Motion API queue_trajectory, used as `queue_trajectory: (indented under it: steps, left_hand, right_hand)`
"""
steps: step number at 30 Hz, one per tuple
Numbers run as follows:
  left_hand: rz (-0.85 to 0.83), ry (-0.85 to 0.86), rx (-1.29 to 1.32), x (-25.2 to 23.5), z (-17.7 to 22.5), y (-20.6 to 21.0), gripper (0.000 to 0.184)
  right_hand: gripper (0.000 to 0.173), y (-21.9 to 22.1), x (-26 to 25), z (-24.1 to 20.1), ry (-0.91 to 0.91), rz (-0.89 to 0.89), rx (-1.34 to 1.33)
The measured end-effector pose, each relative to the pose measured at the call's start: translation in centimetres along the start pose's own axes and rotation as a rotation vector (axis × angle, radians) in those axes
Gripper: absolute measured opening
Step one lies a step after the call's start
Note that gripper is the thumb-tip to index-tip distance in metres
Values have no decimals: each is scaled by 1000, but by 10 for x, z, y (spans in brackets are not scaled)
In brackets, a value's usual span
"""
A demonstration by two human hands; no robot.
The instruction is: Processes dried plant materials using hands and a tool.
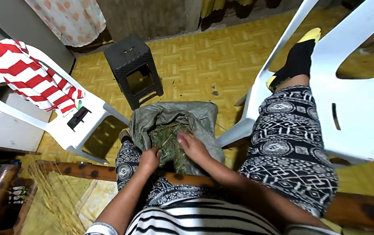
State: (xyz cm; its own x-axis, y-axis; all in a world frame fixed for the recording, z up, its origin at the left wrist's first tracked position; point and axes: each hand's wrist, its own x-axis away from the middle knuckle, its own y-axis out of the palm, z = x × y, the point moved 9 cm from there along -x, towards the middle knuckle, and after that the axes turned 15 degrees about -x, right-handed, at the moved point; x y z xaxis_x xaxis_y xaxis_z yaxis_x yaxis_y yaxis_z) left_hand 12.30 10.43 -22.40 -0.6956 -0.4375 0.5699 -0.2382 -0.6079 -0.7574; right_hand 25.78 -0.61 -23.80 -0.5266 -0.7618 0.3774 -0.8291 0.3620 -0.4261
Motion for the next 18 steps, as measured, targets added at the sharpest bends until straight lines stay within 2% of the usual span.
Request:
queue_trajectory:
  steps: [3, 5, 11, 14, 18]
  left_hand:
    - [-9, 16, 111, -3, 0, 0, 37]
    - [-26, 30, 151, -3, -1, 1, 36]
    - [-36, 49, 200, -2, -8, 4, 33]
    - [-38, 34, 216, -2, -8, 5, 33]
    - [-53, 47, 236, -3, 1, 7, 33]
  right_hand:
    - [47, 21, 5, -4, -46, -99, 21]
    - [46, 19, 3, -3, -37, -86, 46]
    - [46, -33, -10, 19, 113, 216, -93]
    - [46, -28, -6, 18, 110, 224, -358]
    - [39, 18, 1, 8, 210, 16, -895]
